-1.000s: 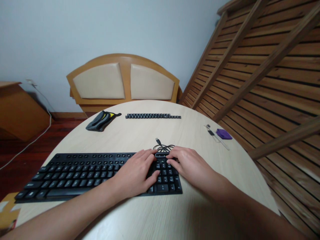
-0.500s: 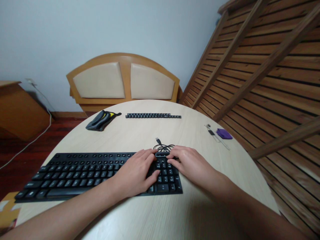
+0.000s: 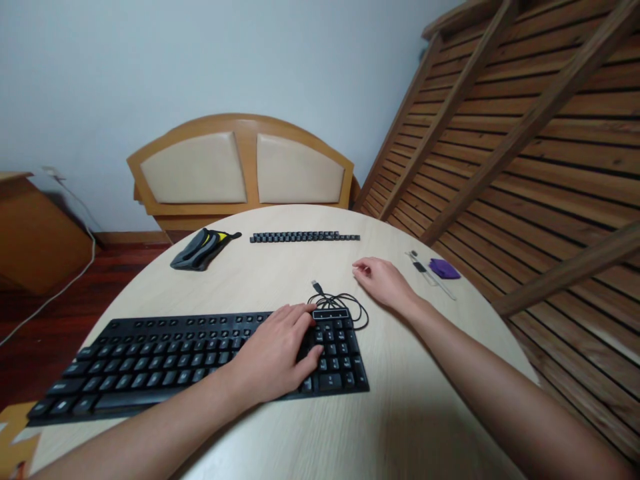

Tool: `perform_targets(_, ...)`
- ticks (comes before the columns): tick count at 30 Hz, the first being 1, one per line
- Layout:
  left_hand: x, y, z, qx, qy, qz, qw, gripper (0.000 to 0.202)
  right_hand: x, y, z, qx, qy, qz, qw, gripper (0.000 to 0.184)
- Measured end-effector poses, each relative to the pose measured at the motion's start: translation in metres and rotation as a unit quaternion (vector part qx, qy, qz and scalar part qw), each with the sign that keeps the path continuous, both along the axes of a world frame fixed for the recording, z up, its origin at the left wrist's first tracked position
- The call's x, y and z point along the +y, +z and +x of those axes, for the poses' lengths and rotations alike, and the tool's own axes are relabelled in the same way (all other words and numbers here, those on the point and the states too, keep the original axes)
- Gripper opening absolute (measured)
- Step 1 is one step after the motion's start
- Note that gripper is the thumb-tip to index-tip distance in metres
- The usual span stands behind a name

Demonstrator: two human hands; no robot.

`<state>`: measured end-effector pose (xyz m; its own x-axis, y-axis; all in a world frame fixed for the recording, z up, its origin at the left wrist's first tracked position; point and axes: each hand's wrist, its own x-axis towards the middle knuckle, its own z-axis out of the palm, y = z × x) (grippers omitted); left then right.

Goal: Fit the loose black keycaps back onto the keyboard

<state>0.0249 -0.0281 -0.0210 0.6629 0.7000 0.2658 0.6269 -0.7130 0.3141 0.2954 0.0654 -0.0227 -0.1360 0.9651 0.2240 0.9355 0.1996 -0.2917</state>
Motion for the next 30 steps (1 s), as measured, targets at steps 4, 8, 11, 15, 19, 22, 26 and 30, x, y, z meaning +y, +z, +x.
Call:
perform_targets(4, 0.000, -0.001, 0.000, -0.012, 0.002, 0.000, 1.000, 0.021, 0.040, -0.008, 0.016, -0.024, -0.054, -0.001, 0.998, 0.039)
perform_targets(8, 0.000, 0.001, 0.000, -0.004, 0.004, -0.010, 1.000, 0.023, 0.072, -0.009, 0.023, -0.044, -0.090, -0.016, 0.995, 0.049)
perform_targets(11, 0.000, 0.002, 0.001, -0.004, 0.003, -0.015, 1.000, 0.023, 0.091, -0.012, 0.024, -0.058, -0.115, -0.023, 0.991, 0.052)
perform_targets(15, 0.000, 0.002, 0.000, -0.008, 0.003, -0.016, 1.000, 0.022, 0.105, -0.016, 0.024, -0.076, -0.131, -0.019, 0.988, 0.053)
perform_targets(19, 0.000, 0.002, 0.001, -0.011, 0.002, -0.013, 1.000, 0.021, 0.109, -0.017, 0.022, -0.089, -0.133, -0.012, 0.987, 0.046)
perform_targets(22, 0.000, 0.003, 0.001, -0.006, 0.001, -0.017, 1.000, 0.021, 0.106, -0.016, 0.022, -0.092, -0.136, -0.008, 0.986, 0.039)
perform_targets(26, 0.000, 0.003, 0.001, -0.015, 0.003, -0.011, 1.000, 0.020, 0.089, -0.012, 0.025, -0.096, -0.134, -0.014, 0.986, 0.033)
perform_targets(30, 0.000, 0.001, 0.000, -0.014, 0.001, -0.008, 1.000, 0.020, 0.062, -0.002, 0.025, -0.100, -0.119, -0.025, 0.988, 0.027)
